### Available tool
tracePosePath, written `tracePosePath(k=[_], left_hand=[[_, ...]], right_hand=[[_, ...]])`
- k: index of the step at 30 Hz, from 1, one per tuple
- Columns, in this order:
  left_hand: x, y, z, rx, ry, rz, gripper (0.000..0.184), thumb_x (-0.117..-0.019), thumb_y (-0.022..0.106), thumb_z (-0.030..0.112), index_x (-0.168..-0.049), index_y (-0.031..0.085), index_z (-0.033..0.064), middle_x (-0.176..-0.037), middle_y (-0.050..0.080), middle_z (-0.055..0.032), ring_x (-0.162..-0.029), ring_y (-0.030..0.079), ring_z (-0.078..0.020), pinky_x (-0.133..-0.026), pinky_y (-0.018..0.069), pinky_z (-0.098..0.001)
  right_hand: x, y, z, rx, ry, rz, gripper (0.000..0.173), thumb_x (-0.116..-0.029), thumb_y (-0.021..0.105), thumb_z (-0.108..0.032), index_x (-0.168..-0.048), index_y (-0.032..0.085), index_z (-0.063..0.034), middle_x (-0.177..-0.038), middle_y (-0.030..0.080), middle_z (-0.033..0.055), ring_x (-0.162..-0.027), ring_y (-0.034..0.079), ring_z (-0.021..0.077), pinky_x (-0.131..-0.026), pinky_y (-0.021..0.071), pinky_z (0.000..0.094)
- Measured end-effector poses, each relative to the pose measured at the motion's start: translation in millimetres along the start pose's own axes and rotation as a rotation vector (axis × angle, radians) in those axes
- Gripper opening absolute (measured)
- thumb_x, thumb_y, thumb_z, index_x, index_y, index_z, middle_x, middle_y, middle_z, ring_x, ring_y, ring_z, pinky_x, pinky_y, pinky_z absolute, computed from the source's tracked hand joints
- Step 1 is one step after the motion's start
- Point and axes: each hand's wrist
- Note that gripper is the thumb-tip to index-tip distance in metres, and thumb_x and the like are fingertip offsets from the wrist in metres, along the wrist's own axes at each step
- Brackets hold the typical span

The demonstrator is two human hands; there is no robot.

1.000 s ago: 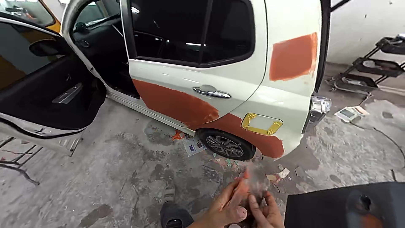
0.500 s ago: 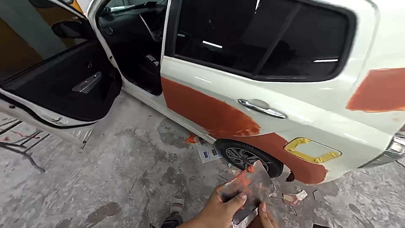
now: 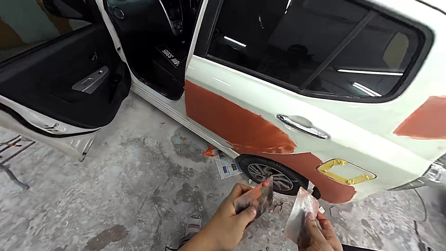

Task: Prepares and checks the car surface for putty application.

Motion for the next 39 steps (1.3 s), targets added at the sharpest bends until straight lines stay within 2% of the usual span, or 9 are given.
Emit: tracePosePath(k=[3,8,10,12,15,25,32,36,39], left_hand=[[3.1,1.4,12.7,0.022,0.035,-0.268,0.056,-0.0949,0.058,0.002,-0.148,0.041,-0.0018,-0.135,0.061,-0.0117,-0.119,0.062,-0.0152,-0.103,0.0529,-0.0374],[-14.9,4.4,4.2,0.079,0.262,-0.446,0.091,-0.0836,0.069,0.059,-0.138,0.042,-0.0091,-0.151,0.042,-0.0252,-0.134,0.049,-0.0307,-0.106,0.0484,-0.0439],[-17.6,8.9,0.9,0.117,0.280,-0.466,0.089,-0.0820,0.071,0.064,-0.134,0.036,0.0002,-0.151,0.042,-0.0155,-0.136,0.046,-0.0202,-0.110,0.0431,-0.0362],[-17.7,16.9,-4.7,0.121,0.303,-0.427,0.092,-0.0814,0.075,0.060,-0.139,0.030,0.0034,-0.141,0.049,-0.0093,-0.129,0.050,-0.0143,-0.109,0.0441,-0.0343],[-20.3,27.3,-8.0,-0.038,0.379,-0.383,0.117,-0.0818,0.074,0.060,-0.151,0.015,-0.0123,-0.150,0.041,-0.0233,-0.139,0.045,-0.0220,-0.117,0.0398,-0.0390],[-24.5,34.4,4.9,-0.190,0.071,-0.413,0.093,-0.0864,0.074,0.040,-0.152,0.027,-0.0055,-0.133,0.059,-0.0113,-0.119,0.059,-0.0057,-0.103,0.0500,-0.0283],[-28.8,38.7,-13.2,-0.228,-0.080,-0.260,0.100,-0.0866,0.068,0.061,-0.153,0.031,-0.0032,-0.141,0.054,-0.0199,-0.119,0.061,-0.0218,-0.103,0.0504,-0.0417],[-21.6,41.3,-23.5,-0.596,-0.094,-0.011,0.119,-0.0805,0.022,0.096,-0.161,0.029,0.0074,-0.156,0.041,-0.0209,-0.143,0.042,-0.0358,-0.113,0.0373,-0.0634],[-21.4,32.9,-14.2,-0.767,-0.065,0.225,0.103,-0.0877,0.045,0.083,-0.160,0.033,0.0105,-0.153,0.045,-0.0198,-0.139,0.045,-0.0377,-0.110,0.0397,-0.0640]], right_hand=[[-1.6,12.6,-7.5,0.046,-0.087,-0.098,0.052,-0.0951,0.063,-0.003,-0.138,0.035,-0.0019,-0.105,0.071,0.0048,-0.084,0.074,0.0135,-0.072,0.0655,0.0353],[8.6,36.4,-14.6,-0.022,-0.120,-0.204,0.062,-0.0890,0.069,0.002,-0.140,0.034,0.0016,-0.110,0.071,0.0136,-0.090,0.075,0.0222,-0.076,0.0656,0.0392],[14.3,46.7,-11.6,0.003,-0.151,-0.184,0.065,-0.0877,0.072,-0.001,-0.140,0.034,0.0041,-0.108,0.071,0.0147,-0.091,0.075,0.0218,-0.077,0.0654,0.0379],[17.8,52.9,-7.4,0.026,-0.210,-0.127,0.067,-0.0872,0.074,-0.007,-0.139,0.034,0.0049,-0.110,0.069,0.0152,-0.093,0.073,0.0197,-0.079,0.0646,0.0351],[26.9,57.5,-9.4,0.162,-0.355,-0.054,0.073,-0.0854,0.076,-0.015,-0.139,0.032,0.0085,-0.116,0.064,0.0149,-0.100,0.070,0.0128,-0.084,0.0618,0.0273],[55.7,45.5,-6.3,0.171,-0.479,-0.212,0.078,-0.0870,0.077,-0.022,-0.138,0.028,0.0107,-0.123,0.059,0.0121,-0.109,0.065,0.0079,-0.095,0.0571,0.0278],[52.8,32.0,-15.3,-0.076,-0.233,-0.420,0.063,-0.0900,0.075,-0.007,-0.135,0.032,-0.0043,-0.121,0.064,-0.0003,-0.106,0.068,0.0075,-0.093,0.0596,0.0305],[52.5,35.8,-23.4,-0.192,-0.097,-0.392,0.054,-0.0922,0.076,-0.015,-0.128,0.036,-0.0100,-0.113,0.069,0.0012,-0.099,0.072,0.0121,-0.088,0.0623,0.0364],[49.3,37.4,-31.5,-0.265,-0.109,-0.319,0.046,-0.0949,0.072,-0.010,-0.128,0.039,-0.0119,-0.108,0.073,0.0017,-0.094,0.074,0.0144,-0.086,0.0637,0.0372]])
Point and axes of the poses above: each hand's wrist, its own x-axis away from the middle knuckle, its own y-axis out of the palm, z = x × y
